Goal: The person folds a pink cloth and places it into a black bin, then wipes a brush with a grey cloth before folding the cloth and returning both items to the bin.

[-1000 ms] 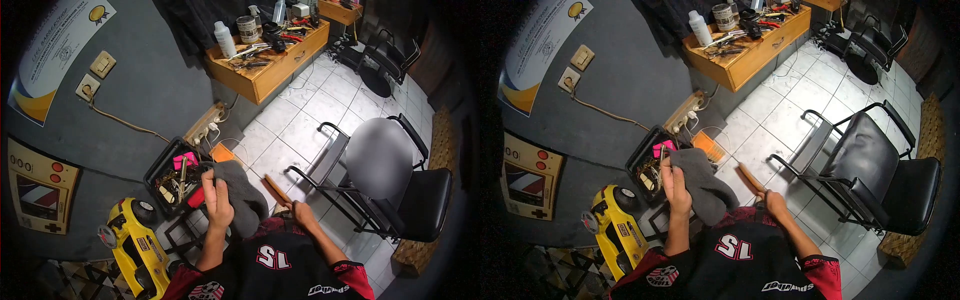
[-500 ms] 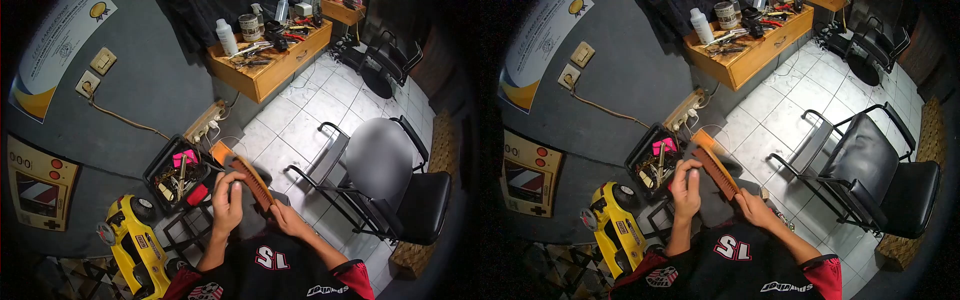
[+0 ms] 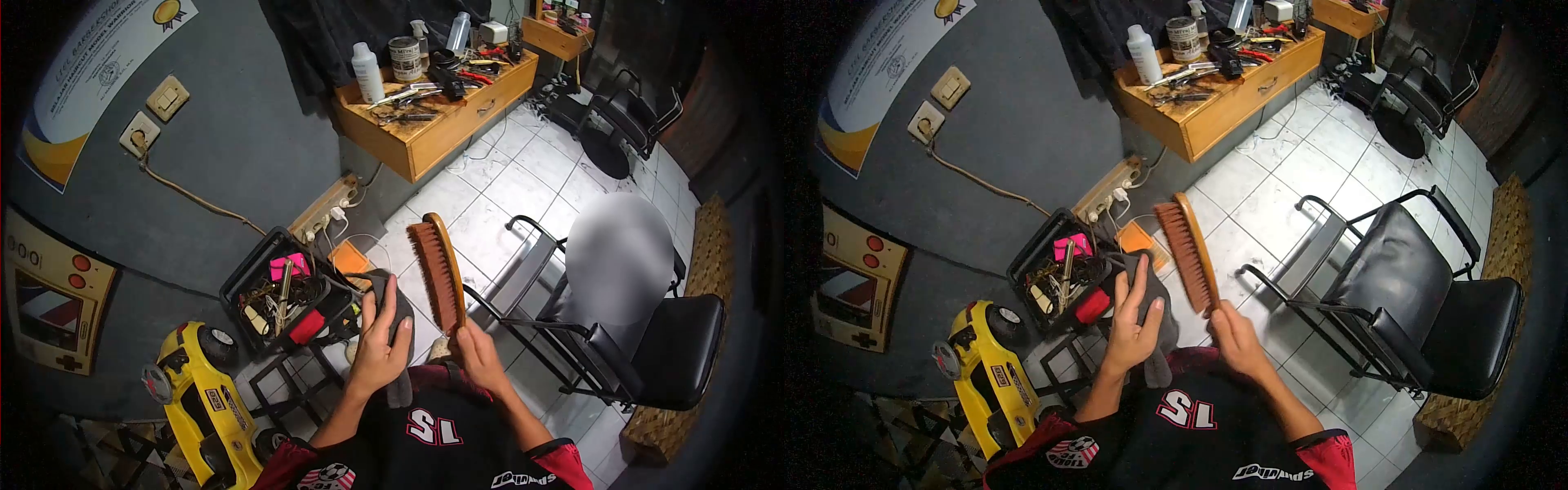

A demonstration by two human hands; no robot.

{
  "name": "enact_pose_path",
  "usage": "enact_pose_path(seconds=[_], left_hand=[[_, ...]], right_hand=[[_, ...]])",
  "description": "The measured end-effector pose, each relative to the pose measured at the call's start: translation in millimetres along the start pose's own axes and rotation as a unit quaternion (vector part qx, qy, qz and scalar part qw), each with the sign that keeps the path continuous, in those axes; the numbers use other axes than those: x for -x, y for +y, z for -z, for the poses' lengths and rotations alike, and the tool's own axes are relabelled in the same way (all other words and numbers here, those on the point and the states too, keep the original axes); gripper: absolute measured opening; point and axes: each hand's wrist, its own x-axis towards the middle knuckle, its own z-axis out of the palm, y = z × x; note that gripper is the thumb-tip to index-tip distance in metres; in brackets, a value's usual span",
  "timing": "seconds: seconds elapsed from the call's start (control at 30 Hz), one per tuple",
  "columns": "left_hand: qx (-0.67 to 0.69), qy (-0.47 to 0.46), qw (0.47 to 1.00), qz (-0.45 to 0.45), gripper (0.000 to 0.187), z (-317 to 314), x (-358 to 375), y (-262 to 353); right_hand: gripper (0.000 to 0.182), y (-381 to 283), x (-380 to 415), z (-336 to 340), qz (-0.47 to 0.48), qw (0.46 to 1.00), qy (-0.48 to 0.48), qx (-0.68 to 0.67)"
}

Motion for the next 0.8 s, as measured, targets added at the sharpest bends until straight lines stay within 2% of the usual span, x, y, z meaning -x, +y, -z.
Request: enact_pose_path(seconds=[0.03, 0.1, 0.13, 0.2, 0.23, 0.27, 0.33, 0.47, 0.57, 0.63, 0.67, 0.73, 0.8], left_hand=[[0.002, -0.002, 1.0, -0.001, 0.054, -1.7, 0.5, -4.1], [-0.061, 0.028, 0.993, -0.096, 0.054, -5.2, 0.1, -16.1], [-0.061, 0.028, 0.993, -0.098, 0.054, -3.6, -2.8, -10.9], [-0.002, 0.066, 0.997, -0.042, 0.053, 2.4, -9.9, 5.9], [0.044, 0.066, 0.997, -0.007, 0.052, 7.2, -9.3, 5.7], [0.053, 0.085, 0.995, -0.024, 0.053, 9.8, -11.0, 1.7], [0.116, 0.068, 0.99, 0.033, 0.055, 9.6, -10.4, -9.9], [0.144, 0.079, 0.986, 0.039, 0.059, 1.8, -4.5, -12.3], [0.097, 0.052, 0.994, -0.001, 0.068, 5.8, -3.2, -9.4], [0.095, 0.055, 0.994, 0.02, 0.069, 4.4, -0.6, -15.4], [0.097, 0.055, 0.993, 0.032, 0.07, 2.7, -0.6, -17.8], [0.088, 0.051, 0.994, 0.026, 0.07, 0.5, 0.0, -17.3], [0.096, 0.069, 0.993, 0.003, 0.069, -3.2, -2.7, -9.9]], right_hand=[[0.023, 4.8, 2.2, -7.3, 0.045, 0.999, -0.013, 0.004], [0.018, 24.4, 2.4, -22.4, 0.124, 0.99, -0.06, 0.032], [0.018, 24.3, 0.8, -31.3, 0.101, 0.993, -0.065, 0.019], [0.019, 52.5, -5.4, -36.2, 0.076, 0.99, -0.024, 0.115], [0.02, 81.8, -9.6, -33.2, 0.054, 0.981, -0.038, 0.182], [0.021, 103.1, -10.0, -26.5, 0.029, 0.967, -0.051, 0.248], [0.025, 109.5, -10.0, -18.0, -0.002, 0.965, -0.051, 0.258], [0.04, 153.7, -15.7, 0.7, -0.102, 0.939, -0.002, 0.33], [0.038, 145.4, -16.6, 5.4, -0.08, 0.95, 0.024, 0.301], [0.039, 75.4, -12.7, -1.0, -0.145, 0.984, 0.028, 0.097], [0.039, 57.9, -8.2, -7.4, -0.146, 0.984, 0.026, 0.099], [0.037, 32.7, -3.7, -22.5, -0.014, 0.995, 0.051, -0.089], [0.033, 29.9, -2.5, -31.8, 0.054, 0.997, 0.002, -0.06]])
